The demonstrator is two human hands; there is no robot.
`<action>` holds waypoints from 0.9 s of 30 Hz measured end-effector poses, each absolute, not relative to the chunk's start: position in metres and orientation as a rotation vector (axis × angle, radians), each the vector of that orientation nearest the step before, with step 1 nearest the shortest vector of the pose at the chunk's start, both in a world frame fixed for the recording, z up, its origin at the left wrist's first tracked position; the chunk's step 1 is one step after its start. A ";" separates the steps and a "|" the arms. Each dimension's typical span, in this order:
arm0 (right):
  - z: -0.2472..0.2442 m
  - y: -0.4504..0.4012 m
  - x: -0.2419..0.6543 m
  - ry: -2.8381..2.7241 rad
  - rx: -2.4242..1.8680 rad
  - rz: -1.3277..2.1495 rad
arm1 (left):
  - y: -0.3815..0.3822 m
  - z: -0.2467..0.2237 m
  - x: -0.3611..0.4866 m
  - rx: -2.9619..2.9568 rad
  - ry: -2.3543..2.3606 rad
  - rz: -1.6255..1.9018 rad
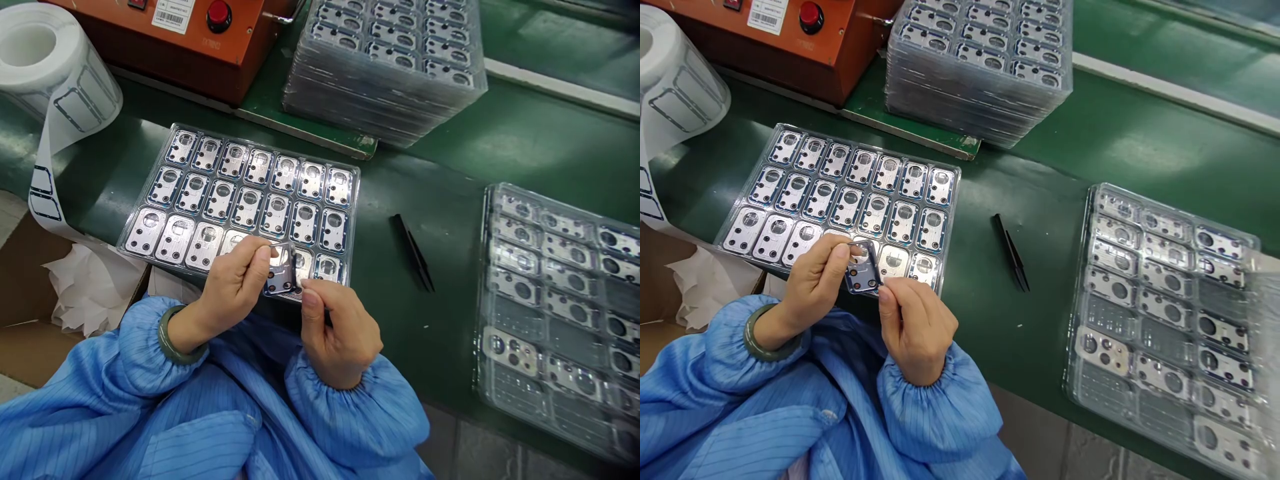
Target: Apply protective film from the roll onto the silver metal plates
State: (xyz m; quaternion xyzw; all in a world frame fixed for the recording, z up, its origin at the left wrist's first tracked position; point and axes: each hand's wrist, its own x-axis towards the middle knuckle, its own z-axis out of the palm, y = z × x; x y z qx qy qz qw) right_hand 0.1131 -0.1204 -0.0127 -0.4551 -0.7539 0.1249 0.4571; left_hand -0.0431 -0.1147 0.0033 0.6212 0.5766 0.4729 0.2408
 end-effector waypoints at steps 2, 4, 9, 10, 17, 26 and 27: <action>-0.014 -0.121 0.114 -1.774 -1.164 0.345 | -0.115 0.003 -0.044 1.675 1.577 1.291; -0.013 -0.121 0.115 -1.723 -1.177 0.426 | -0.115 0.003 -0.044 1.647 1.569 1.288; -0.005 -0.114 0.116 -1.806 -1.148 0.658 | -0.115 0.005 -0.046 1.579 1.535 1.275; -0.004 -0.113 0.115 -1.825 -1.140 0.691 | -0.115 0.005 -0.046 1.571 1.525 1.271; 0.001 -0.108 0.117 -1.923 -1.142 0.832 | -0.114 0.004 -0.049 1.598 1.451 1.201; 0.006 -0.106 0.119 -1.831 -1.123 0.975 | -0.112 0.011 -0.056 1.674 1.253 0.939; 0.006 -0.106 0.119 -1.831 -1.128 0.981 | -0.112 0.012 -0.056 1.678 1.254 0.914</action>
